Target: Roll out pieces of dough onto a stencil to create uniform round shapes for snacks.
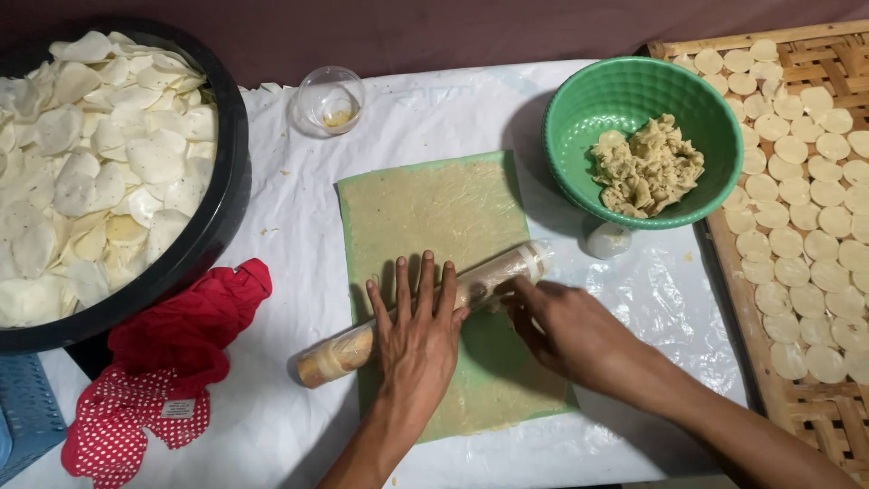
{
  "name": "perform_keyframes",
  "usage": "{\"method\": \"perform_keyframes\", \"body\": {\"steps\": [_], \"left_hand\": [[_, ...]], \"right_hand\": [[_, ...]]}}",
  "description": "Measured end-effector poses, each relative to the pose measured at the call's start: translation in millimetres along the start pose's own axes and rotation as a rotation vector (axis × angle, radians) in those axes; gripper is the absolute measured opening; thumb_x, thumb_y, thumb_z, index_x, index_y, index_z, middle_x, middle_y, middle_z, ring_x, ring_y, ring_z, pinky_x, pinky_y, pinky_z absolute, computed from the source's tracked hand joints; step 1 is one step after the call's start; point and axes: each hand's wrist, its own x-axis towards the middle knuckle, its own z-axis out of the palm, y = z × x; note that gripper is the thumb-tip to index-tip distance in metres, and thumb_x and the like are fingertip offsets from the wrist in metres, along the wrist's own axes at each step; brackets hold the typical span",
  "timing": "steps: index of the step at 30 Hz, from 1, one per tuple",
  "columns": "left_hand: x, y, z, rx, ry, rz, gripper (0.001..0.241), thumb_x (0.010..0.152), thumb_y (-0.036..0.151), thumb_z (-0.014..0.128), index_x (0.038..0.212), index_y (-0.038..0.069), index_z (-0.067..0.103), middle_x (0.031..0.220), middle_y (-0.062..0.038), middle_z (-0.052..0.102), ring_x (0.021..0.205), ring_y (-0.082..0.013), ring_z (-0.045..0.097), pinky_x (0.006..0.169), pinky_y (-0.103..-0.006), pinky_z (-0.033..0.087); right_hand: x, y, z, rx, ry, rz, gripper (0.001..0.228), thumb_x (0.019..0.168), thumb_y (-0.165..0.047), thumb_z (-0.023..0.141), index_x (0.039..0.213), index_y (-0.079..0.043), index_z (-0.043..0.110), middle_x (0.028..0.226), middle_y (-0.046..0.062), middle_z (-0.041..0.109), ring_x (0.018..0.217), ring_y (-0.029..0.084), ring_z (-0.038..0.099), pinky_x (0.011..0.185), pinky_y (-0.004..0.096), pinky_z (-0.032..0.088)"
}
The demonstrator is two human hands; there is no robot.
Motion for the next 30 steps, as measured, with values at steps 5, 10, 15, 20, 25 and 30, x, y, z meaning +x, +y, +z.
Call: {"method": "perform_keyframes", "body": {"steps": [5, 10, 15, 20, 25, 30], "left_hand": [[0, 0, -1, -0.013, -0.02, 0.007, 0.061, 0.095, 0.039, 0.06, 0.145, 0.006, 0.051, 0.157, -0.026, 0.039, 0.147, -0.0515, 0.029, 0.111, -0.0799, 0.014], [19, -5, -25, -0.107, -0.161, -0.032, 0.051, 0.096, 0.034, 0.055, 0.139, 0.005, 0.057, 0.156, -0.036, 0.032, 0.147, -0.0565, 0.02, 0.109, -0.082, 0.007], [34, -17, -11, 0.046, -0.093, -0.175, 0.062, 0.108, 0.047, 0.039, 0.141, -0.004, 0.051, 0.16, -0.033, 0.033, 0.153, -0.0463, 0.025, 0.113, -0.0764, 0.018], [2, 6, -14, 0.023, -0.078, -0.085, 0.067, 0.104, 0.038, 0.041, 0.148, -0.013, 0.039, 0.161, -0.035, 0.028, 0.153, -0.0472, 0.022, 0.116, -0.0743, 0.011], [3, 2, -12, -0.069, -0.139, -0.058, 0.071, 0.102, 0.04, 0.042, 0.148, -0.015, 0.037, 0.161, -0.036, 0.028, 0.153, -0.0491, 0.019, 0.116, -0.0746, 0.009], [41, -23, -7, -0.048, -0.116, -0.098, 0.07, 0.102, 0.034, 0.043, 0.146, -0.02, 0.039, 0.16, -0.041, 0.016, 0.151, -0.0551, 0.006, 0.11, -0.0816, 0.005]], "right_hand": [[74, 22, -3, 0.004, 0.418, -0.188, 0.02, 0.103, -0.021, 0.058, 0.108, -0.002, 0.064, 0.084, 0.012, 0.072, 0.063, 0.021, 0.064, 0.053, 0.035, 0.057], [108, 29, 20, -0.096, 0.397, -0.262, 0.04, 0.108, -0.035, 0.045, 0.114, 0.002, 0.057, 0.133, 0.024, 0.06, 0.113, 0.04, 0.06, 0.094, 0.049, 0.055], [89, 13, 5, -0.109, 0.309, -0.094, 0.057, 0.11, -0.041, 0.037, 0.147, 0.002, 0.046, 0.147, 0.028, 0.05, 0.144, 0.045, 0.04, 0.112, 0.054, 0.042], [52, 21, 32, -0.233, 0.322, -0.172, 0.063, 0.108, -0.039, 0.032, 0.152, 0.005, 0.042, 0.157, 0.027, 0.042, 0.152, 0.041, 0.031, 0.123, 0.049, 0.027], [52, 33, 41, -0.263, 0.315, -0.234, 0.066, 0.107, -0.036, 0.029, 0.153, 0.011, 0.036, 0.162, 0.03, 0.034, 0.154, 0.041, 0.027, 0.127, 0.051, 0.019], [94, 34, 29, -0.224, 0.306, -0.174, 0.072, 0.107, -0.041, 0.033, 0.161, 0.004, 0.021, 0.167, 0.031, 0.011, 0.156, 0.044, 0.006, 0.128, 0.056, 0.01]]}}
